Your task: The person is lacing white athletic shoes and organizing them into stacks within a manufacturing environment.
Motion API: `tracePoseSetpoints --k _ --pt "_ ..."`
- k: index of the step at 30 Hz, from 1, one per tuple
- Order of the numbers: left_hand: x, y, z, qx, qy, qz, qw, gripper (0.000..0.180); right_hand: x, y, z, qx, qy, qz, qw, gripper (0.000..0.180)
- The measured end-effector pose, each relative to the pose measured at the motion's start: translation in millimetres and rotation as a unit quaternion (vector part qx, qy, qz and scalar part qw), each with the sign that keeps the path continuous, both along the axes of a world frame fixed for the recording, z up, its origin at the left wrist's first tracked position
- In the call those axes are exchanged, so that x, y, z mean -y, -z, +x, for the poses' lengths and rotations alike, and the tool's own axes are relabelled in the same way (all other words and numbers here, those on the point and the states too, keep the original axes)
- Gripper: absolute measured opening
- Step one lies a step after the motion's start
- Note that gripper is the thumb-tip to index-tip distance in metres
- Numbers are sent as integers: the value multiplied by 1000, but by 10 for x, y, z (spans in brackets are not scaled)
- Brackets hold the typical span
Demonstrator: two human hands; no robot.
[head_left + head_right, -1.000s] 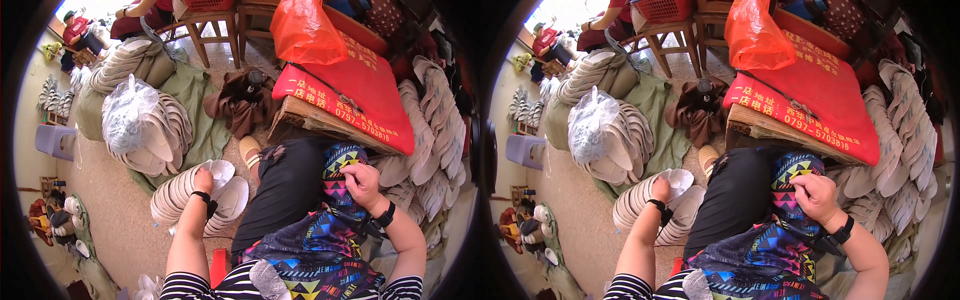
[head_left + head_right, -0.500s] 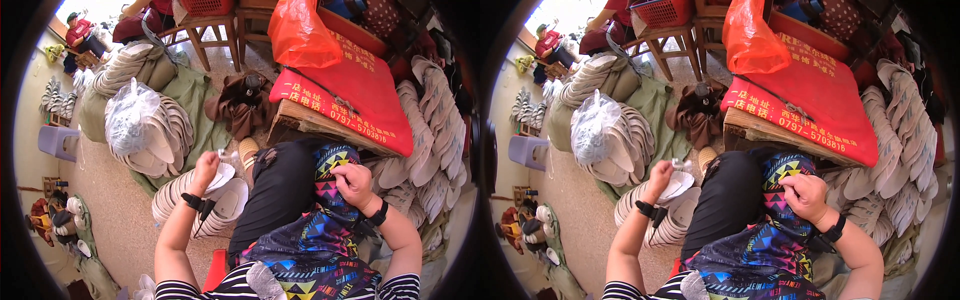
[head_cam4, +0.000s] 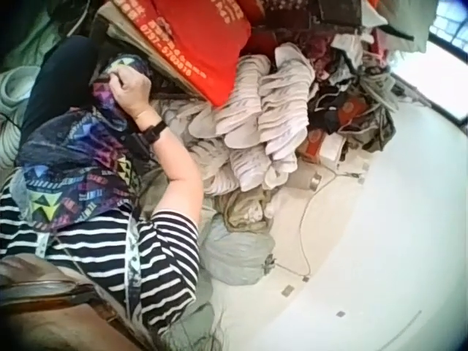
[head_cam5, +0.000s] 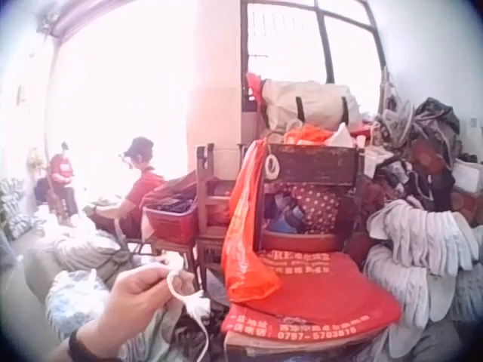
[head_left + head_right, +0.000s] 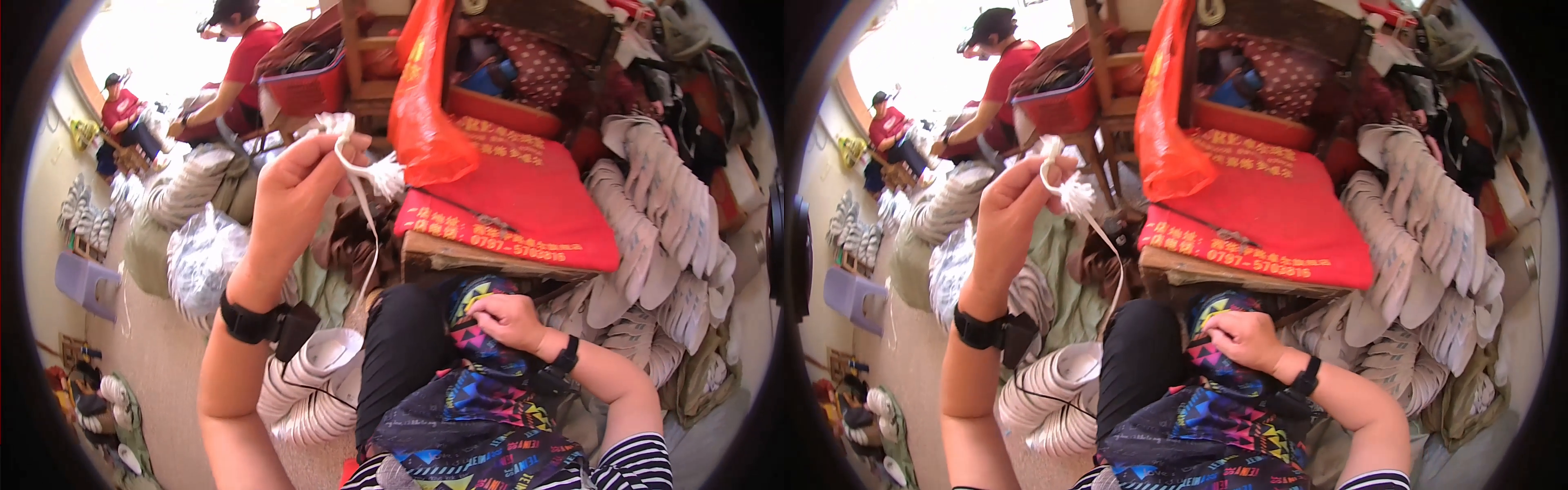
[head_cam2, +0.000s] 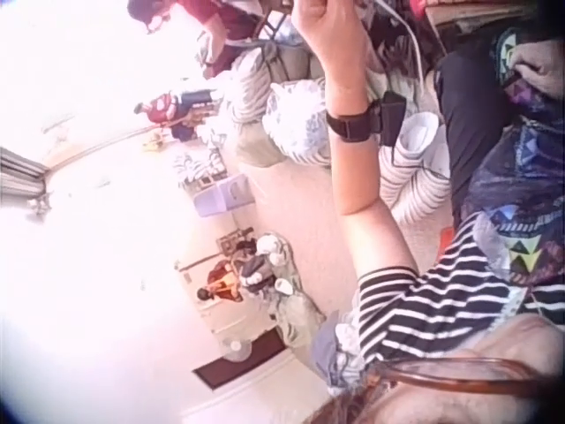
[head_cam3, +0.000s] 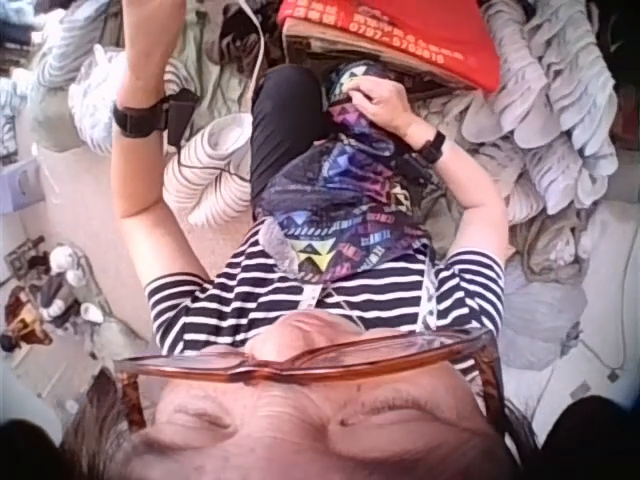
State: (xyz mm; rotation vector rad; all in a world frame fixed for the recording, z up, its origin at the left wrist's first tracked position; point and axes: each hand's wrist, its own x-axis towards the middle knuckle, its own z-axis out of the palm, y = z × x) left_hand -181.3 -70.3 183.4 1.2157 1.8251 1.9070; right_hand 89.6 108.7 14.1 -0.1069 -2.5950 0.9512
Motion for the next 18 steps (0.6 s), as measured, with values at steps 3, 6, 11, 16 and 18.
tracePoseSetpoints --k 3,6,11,16,18 --pt "-179 -57 120 2 46 -14 999 23 -128 -100 20 58 20 -141 988 19" --pt "-361 -136 453 103 109 22 988 25 -232 -370 -77 -21 15 -291 956 41" --pt "-519 -199 798 223 198 77 951 23 -50 -798 -477 -81 -184 -450 870 70" --pt "-786 -14 756 240 184 132 944 21 -24 -980 -28 110 -262 -514 809 49" --pt "-783 51 782 252 173 125 944 20 -7 -1006 181 85 -209 -499 837 52"
